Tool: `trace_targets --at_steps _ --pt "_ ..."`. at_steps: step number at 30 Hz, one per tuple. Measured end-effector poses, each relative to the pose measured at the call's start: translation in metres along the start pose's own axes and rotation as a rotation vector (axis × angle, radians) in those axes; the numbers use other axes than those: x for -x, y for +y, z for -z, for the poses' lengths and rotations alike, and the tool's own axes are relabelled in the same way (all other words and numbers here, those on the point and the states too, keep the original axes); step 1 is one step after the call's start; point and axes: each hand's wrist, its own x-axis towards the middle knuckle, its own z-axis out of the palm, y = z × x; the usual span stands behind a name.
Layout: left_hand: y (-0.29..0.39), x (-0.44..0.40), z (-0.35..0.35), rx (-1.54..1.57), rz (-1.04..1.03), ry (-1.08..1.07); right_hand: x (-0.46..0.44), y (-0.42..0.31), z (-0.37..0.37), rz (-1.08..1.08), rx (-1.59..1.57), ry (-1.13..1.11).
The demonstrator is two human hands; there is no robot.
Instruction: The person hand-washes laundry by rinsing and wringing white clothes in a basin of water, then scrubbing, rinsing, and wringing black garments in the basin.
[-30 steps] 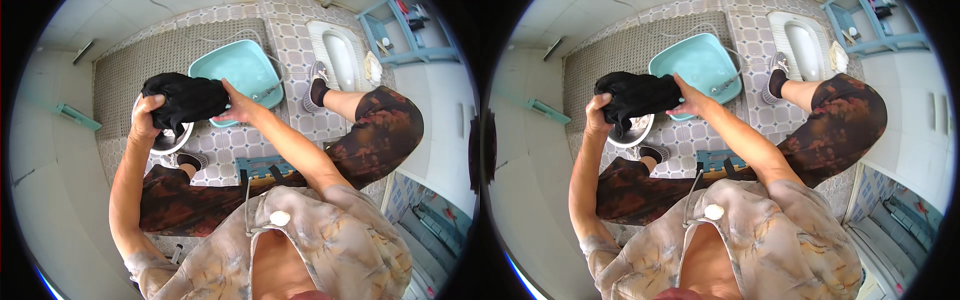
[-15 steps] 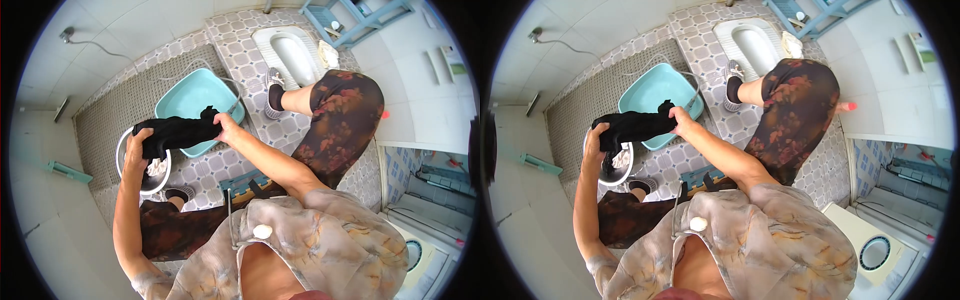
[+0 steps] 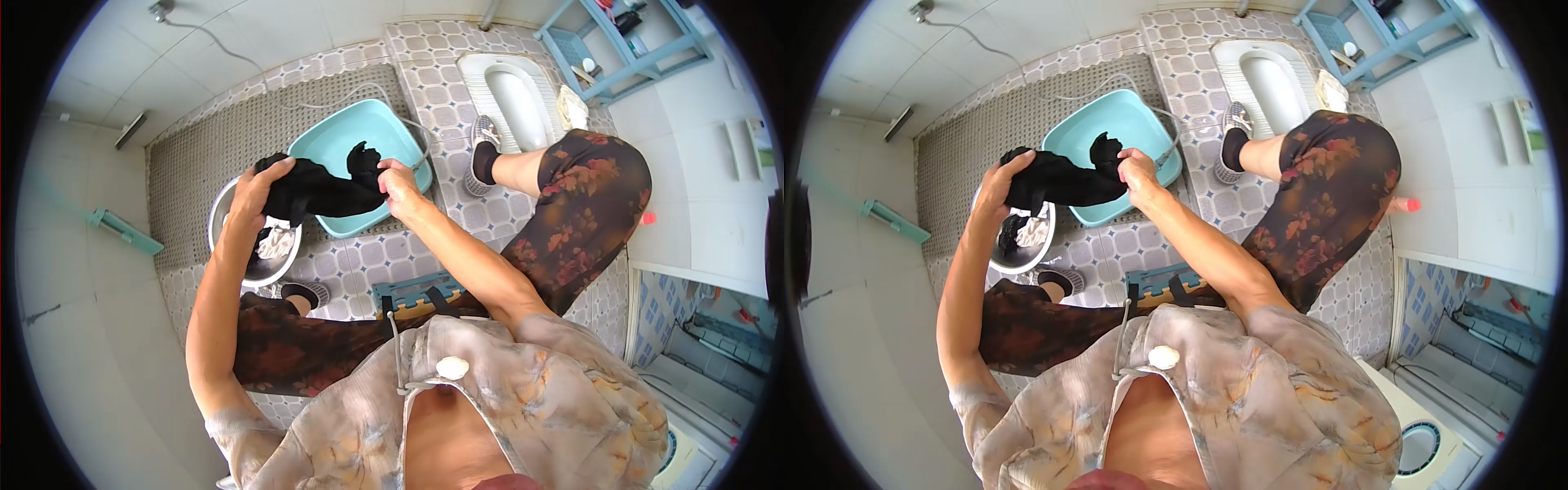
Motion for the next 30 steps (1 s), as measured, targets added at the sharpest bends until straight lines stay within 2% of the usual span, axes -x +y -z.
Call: trace_targets --at_steps 4,5,10,11,15,17,21,25,26,30 --pt "0.007 0.009 -0.013 -0.015 0.026 0.031 0.004 0.004 0.006 0.154 0.236 0.023" --pt "0.01 0.017 -0.018 -0.076 0.014 0.11 0.003 0.004 0.008 0.145 0.292 0.065" --pt "0.011 0.016 -0.01 -0.011 0.125 0.03 -0.009 0.014 0.027 -0.075 0.091 0.158" --pt "0.007 0.013 -0.01 0.045 0.075 0.009 -0.01 0.015 0.029 -0.094 0.063 0.178" --pt "-0.006 -0.003 -0.003 0.176 0.078 0.105 -0.02 0.016 0.035 -0.041 0.132 0.212" --pt "-0.013 -0.01 0.001 0.23 0.06 0.077 -0.022 0.011 0.034 0.013 0.098 0.192" --pt "-0.015 -0.018 0.001 0.118 0.102 0.223 -0.01 -0.009 0.02 0.07 0.078 0.215" --pt "-0.015 -0.022 0.002 0.0 0.136 0.191 0.0 -0.029 0.006 0.123 0.034 0.147" --pt "-0.015 -0.021 0.003 -0.015 0.104 0.158 0.004 -0.036 0.001 0.14 0.028 0.123" --pt "-0.016 -0.02 0.004 -0.174 -0.04 0.25 0.027 -0.074 -0.03 0.258 0.041 -0.005"
